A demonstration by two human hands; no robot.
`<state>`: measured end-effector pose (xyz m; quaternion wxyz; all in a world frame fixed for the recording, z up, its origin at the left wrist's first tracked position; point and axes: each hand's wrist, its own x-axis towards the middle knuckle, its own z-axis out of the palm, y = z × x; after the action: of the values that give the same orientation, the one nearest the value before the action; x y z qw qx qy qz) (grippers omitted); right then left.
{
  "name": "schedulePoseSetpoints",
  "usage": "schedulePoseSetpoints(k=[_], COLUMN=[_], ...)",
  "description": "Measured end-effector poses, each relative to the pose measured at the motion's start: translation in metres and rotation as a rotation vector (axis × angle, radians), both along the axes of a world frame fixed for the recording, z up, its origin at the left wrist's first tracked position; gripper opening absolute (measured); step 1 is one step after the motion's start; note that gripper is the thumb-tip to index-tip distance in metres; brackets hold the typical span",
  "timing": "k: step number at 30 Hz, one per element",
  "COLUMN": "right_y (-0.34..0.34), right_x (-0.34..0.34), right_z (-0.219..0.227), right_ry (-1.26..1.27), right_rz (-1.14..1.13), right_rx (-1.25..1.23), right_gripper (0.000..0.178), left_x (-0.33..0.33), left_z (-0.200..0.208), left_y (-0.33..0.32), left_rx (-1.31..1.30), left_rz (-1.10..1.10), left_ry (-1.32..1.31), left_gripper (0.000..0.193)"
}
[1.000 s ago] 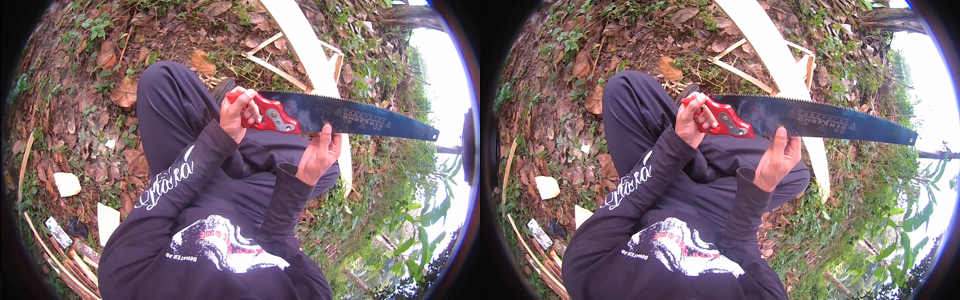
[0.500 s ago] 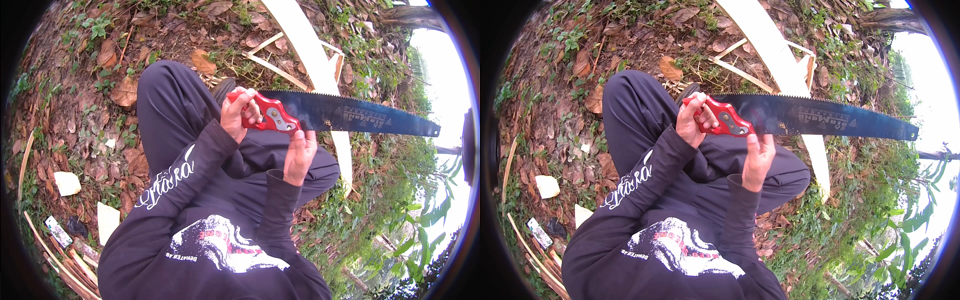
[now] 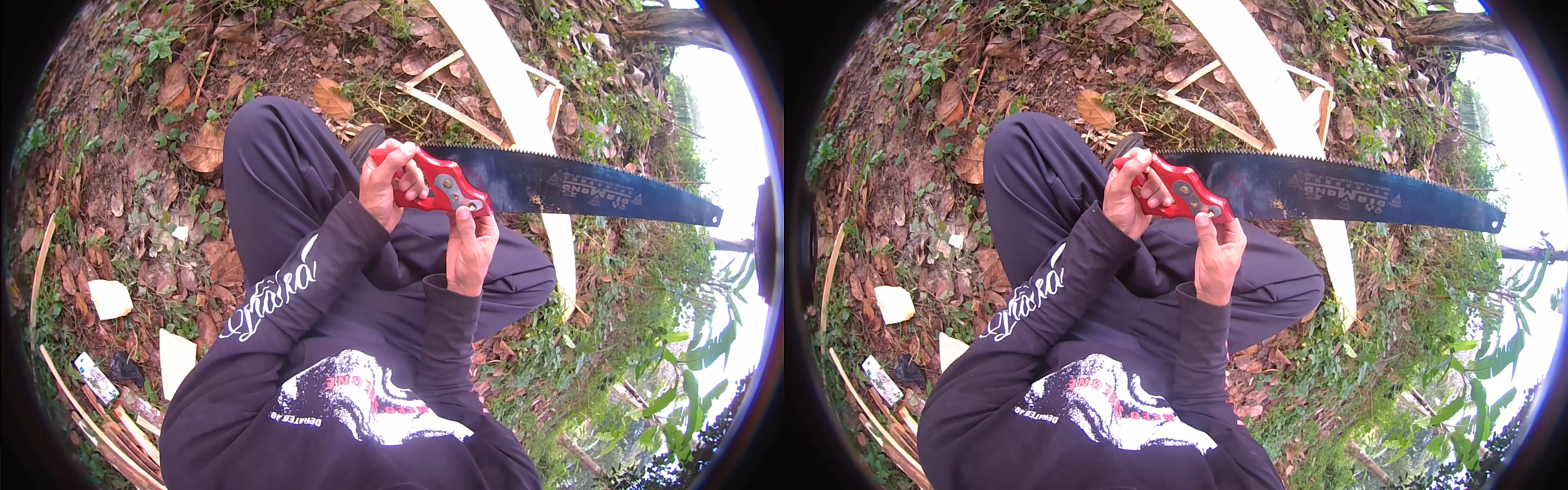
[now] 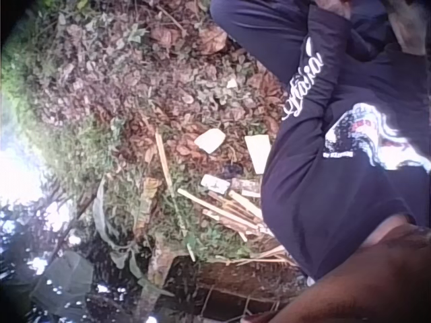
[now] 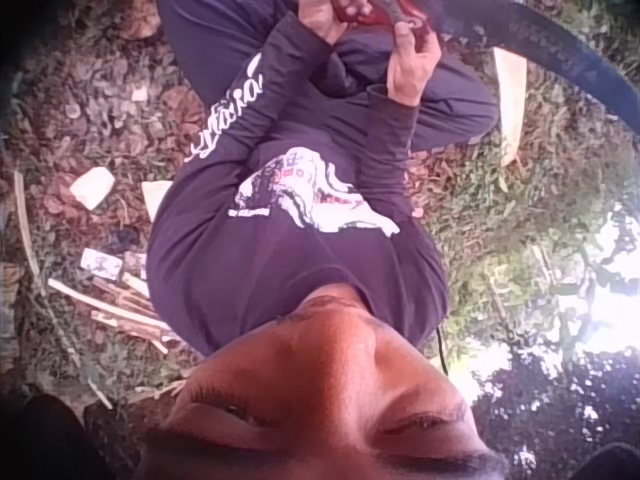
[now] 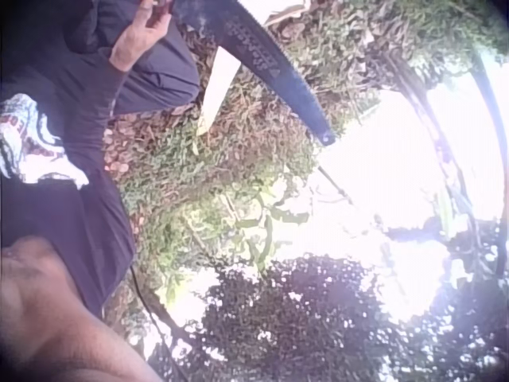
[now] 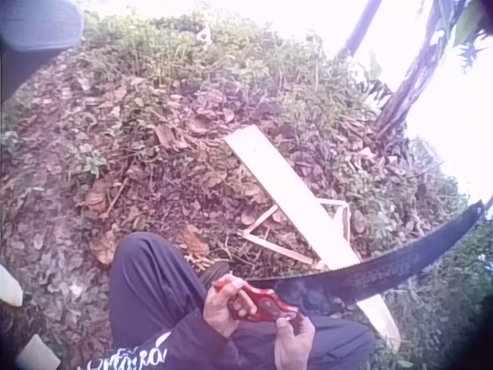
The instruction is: The person sits on the ground in a wooded area and uses a red-handled hand saw to cut a long wooden plank resting on a small wooden frame. The person saws through the wood repeatedly, pausing briefly to inspect the saw blade before continuing the cutting action.
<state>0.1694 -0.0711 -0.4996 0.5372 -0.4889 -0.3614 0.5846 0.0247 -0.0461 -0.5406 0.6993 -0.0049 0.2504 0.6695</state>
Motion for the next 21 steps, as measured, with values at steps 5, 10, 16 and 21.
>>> schedulePoseSetpoints(k=[5, 10, 16, 21], right_y=[0.001, 0.001, 0.0, -0.001], right_x=[-0.004, 0.002, -0.014, -0.023], right_z=[0.001, -0.006, 0.002, -0.001], right_ry=[0.007, -0.017, -0.019, -0.075], right_rz=[-0.001, 0.019, -0.033, -0.114], right_rx=[0.01, 0.01, 0.034, 0.085], right_gripper=[0.021, 0.024, 0.027, 0.028], left_x=[-0.002, -0.001, 0.0, 0.001], left_z=[0.002, 0.002, -0.002, 0.0], left_y=[0.0, 0.001, 0.0, -0.001], left_rx=[-0.013, -0.024, -0.01, -0.01], left_rz=[0.023, 0.029, 0.004, -0.002], left_ry=[-0.025, -0.041, -0.017, -0.02], left_gripper=[0.023, 0.024, 0.023, 0.022])
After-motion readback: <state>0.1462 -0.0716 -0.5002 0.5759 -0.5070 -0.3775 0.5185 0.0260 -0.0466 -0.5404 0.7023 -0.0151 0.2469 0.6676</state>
